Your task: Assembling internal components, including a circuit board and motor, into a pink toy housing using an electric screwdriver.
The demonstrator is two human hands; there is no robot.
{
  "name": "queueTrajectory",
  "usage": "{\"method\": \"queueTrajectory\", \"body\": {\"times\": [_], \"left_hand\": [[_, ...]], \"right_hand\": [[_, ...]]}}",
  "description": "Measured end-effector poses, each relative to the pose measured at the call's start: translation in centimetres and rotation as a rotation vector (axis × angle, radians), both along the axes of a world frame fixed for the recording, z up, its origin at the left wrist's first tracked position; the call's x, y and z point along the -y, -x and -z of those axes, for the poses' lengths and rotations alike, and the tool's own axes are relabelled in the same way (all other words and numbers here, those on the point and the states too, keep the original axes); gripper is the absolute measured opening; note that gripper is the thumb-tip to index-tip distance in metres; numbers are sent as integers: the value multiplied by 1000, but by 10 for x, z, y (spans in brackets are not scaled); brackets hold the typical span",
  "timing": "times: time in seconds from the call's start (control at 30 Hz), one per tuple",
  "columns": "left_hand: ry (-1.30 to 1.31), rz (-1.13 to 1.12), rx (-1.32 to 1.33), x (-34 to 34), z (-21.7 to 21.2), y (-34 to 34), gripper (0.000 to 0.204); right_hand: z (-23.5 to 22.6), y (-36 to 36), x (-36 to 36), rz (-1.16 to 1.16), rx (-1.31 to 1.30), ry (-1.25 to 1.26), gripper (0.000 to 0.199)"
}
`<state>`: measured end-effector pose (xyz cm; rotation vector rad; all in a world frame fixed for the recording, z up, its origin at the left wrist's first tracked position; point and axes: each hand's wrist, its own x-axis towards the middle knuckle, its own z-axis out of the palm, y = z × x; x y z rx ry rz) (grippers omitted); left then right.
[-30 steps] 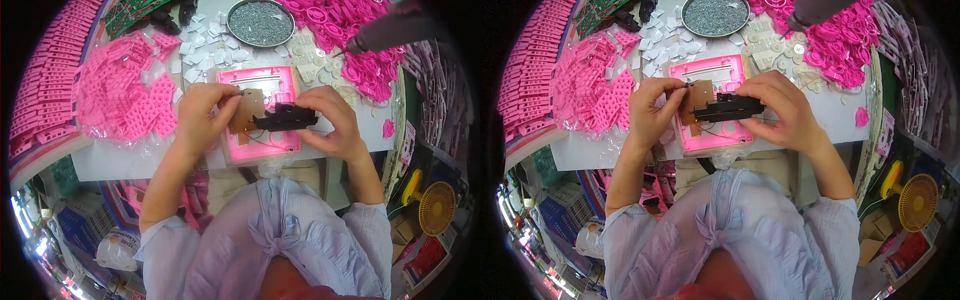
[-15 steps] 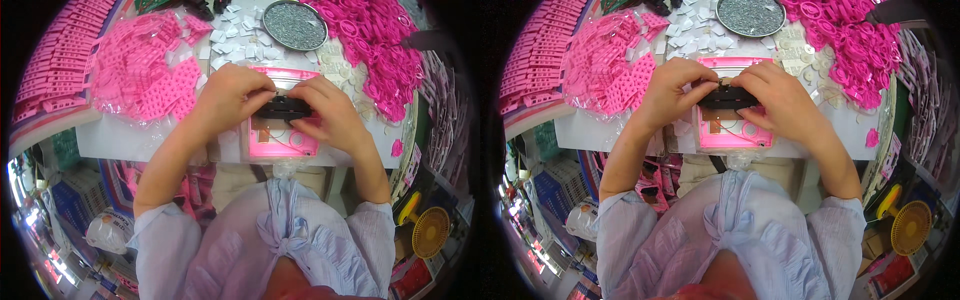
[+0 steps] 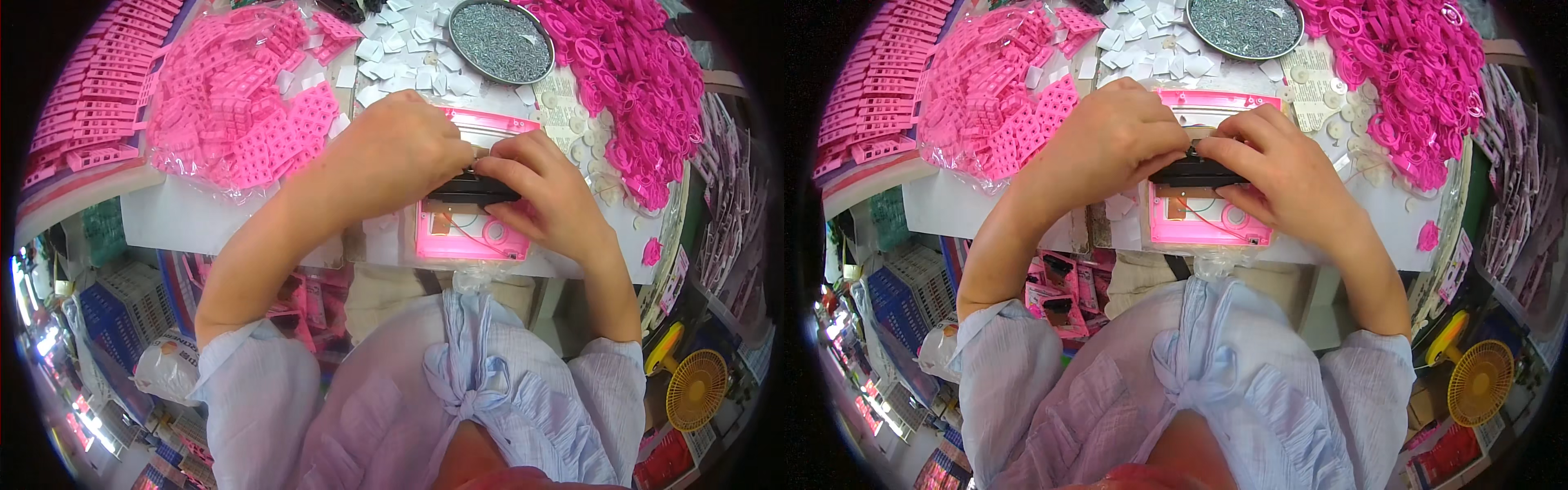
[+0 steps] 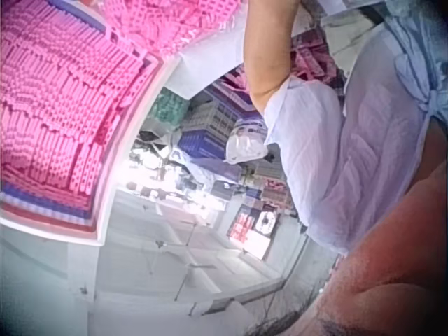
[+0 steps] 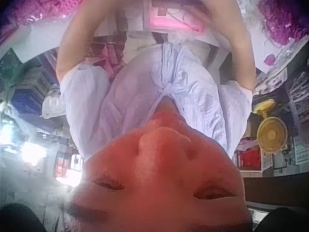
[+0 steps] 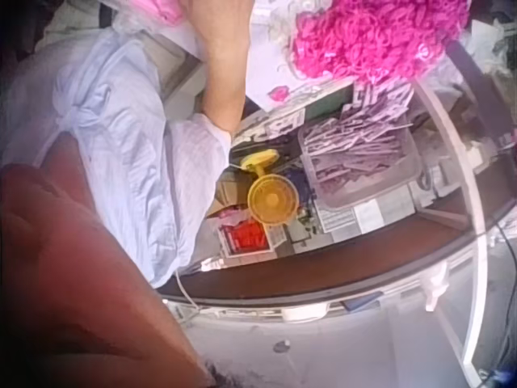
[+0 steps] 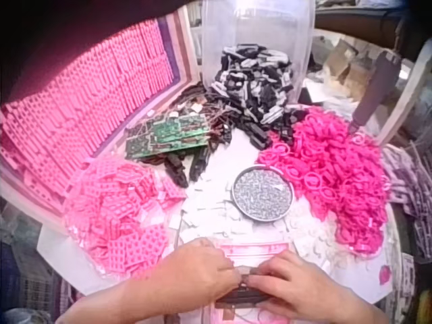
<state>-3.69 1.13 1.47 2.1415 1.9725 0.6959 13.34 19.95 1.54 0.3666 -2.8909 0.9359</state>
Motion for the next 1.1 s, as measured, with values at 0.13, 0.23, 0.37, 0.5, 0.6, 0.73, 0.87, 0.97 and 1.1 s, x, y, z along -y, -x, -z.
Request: {"method": "queueTrajectory", "body": {"times": [0.13,0.23,0.37,0.5,0.6,0.73,0.87,0.97,1.1], "left_hand": [[-10,-97,88,9,1,-11,14],[53,-228,310,14,8,-16,14],[132,-332,520,6,11,-20,15],[301,-367,623,-3,4,-13,15],[326,-319,602,-9,-1,-9,15],[331,-290,481,-16,-2,-7,17],[313,-296,302,-14,2,-11,19],[311,-256,338,-19,-5,-5,21],[109,-368,239,-61,-30,24,22]], "right_hand": [[-12,3,4,-35,-10,-131,46],[-21,8,8,-65,-9,-230,37],[-24,9,11,-85,4,-331,29],[-22,4,16,-59,15,-409,33],[-26,-6,34,36,16,-513,40],[-44,-2,50,47,183,-664,50],[-52,4,25,-2,213,-409,55],[-84,-10,-9,88,-252,-240,54],[-84,-15,-116,755,-565,-209,52]]}}
